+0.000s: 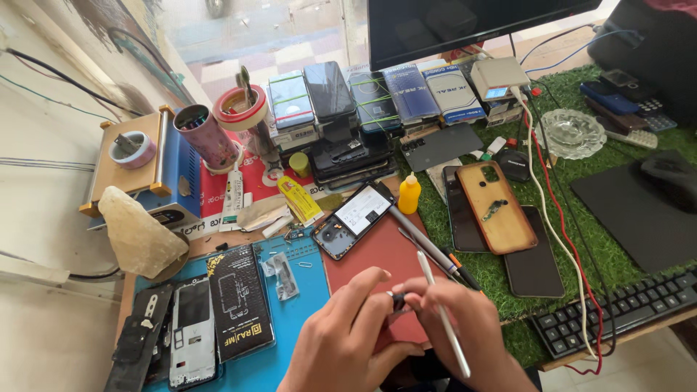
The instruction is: The person pries open a smartphone, working a tool along the edge of the phone to separate its back or screen. They then apply liquid from a yellow squeeze bottle onto the phone and continue prying and handling the phone and its separated screen part on the workbench.
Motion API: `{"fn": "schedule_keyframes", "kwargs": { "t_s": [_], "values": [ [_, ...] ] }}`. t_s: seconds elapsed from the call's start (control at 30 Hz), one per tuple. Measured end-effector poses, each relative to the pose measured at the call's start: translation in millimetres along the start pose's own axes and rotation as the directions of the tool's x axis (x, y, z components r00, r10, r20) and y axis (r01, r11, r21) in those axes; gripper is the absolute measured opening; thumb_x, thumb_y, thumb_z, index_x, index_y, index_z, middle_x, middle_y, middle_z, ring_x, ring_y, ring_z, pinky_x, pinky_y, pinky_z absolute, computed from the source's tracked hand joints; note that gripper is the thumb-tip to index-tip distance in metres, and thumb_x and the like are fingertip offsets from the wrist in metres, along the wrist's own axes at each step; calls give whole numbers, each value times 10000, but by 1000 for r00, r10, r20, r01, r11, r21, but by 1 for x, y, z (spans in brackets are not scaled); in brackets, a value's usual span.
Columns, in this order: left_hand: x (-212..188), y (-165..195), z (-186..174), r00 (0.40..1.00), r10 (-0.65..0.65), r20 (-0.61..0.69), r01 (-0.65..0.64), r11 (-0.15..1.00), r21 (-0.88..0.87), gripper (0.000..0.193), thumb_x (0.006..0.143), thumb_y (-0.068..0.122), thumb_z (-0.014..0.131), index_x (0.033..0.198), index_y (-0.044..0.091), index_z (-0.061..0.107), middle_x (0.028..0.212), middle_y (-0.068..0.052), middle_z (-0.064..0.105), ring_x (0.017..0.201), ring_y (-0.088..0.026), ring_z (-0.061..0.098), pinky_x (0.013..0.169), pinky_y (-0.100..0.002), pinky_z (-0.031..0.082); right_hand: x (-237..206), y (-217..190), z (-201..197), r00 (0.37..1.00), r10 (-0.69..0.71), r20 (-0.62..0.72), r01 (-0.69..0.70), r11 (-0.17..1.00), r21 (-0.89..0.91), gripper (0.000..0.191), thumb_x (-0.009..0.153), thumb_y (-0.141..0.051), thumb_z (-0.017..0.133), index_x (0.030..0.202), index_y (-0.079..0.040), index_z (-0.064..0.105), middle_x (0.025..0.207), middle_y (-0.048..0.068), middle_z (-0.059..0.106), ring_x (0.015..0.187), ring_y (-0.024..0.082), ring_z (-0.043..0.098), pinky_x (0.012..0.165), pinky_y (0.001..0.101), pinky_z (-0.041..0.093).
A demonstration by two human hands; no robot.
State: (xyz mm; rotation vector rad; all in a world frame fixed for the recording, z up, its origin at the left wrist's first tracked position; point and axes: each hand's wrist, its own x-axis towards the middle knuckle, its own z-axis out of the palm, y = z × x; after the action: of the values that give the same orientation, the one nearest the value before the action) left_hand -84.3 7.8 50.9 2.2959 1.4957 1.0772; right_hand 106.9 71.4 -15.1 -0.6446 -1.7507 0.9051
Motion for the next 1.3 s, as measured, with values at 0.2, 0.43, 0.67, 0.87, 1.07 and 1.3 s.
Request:
{"fn": "schedule_keyframes", "kwargs": {
  "t_s": [0.2,0.43,0.67,0.87,1.07,1.3],
  "values": [
    [1,2,0,986,-163,-37,164,986,33,727,622,307,927,1164,-37,587,1362,-285,581,1135,-445,664,872,-431,577,2,-7,6,986,-87,-143,77,994,-77,246,962,-57,674,1127,-61,492,1180,217,740,957,212,753,852,334,619],
    [-7,-9,-31,986,-162,32,165,976,-143,649,789,411,846,1213,-22,613,1296,-259,646,1179,-449,667,919,-423,558,-39,0,51,987,-50,-156,62,996,71,393,924,-98,714,1196,-88,431,1357,284,655,1229,336,688,1046,462,550],
    [-16,-7,-35,942,-317,113,336,863,-378,287,937,93,535,1166,8,685,1362,-218,656,1149,-365,708,820,-367,627,-52,17,77,986,-155,-66,151,986,-68,770,762,-154,892,1271,-58,323,1508,323,417,1365,393,556,1066,507,493],
    [-16,-8,-38,987,-157,35,160,939,-304,297,884,63,615,1169,58,698,1452,-189,610,1210,-381,669,995,-441,540,-38,32,35,982,-38,184,2,981,194,655,837,-82,883,1231,-119,361,1589,312,451,1325,300,650,1012,406,569],
    [-9,-16,-28,998,68,2,-66,976,-207,549,720,228,869,1214,87,677,1455,-183,567,1392,-442,527,1120,-529,462,-20,34,-3,926,44,376,-118,977,178,576,768,-57,828,1187,-103,436,1577,290,452,1398,302,536,1126,435,416],
    [-6,-25,-5,985,139,-104,-153,978,-144,618,760,398,954,1216,105,659,1412,-155,589,1326,-369,655,1058,-445,589,-12,5,-14,955,-14,297,-34,987,155,496,884,-169,833,1158,-83,429,1608,298,454,1520,372,444,1182,482,323]
  ]
}}
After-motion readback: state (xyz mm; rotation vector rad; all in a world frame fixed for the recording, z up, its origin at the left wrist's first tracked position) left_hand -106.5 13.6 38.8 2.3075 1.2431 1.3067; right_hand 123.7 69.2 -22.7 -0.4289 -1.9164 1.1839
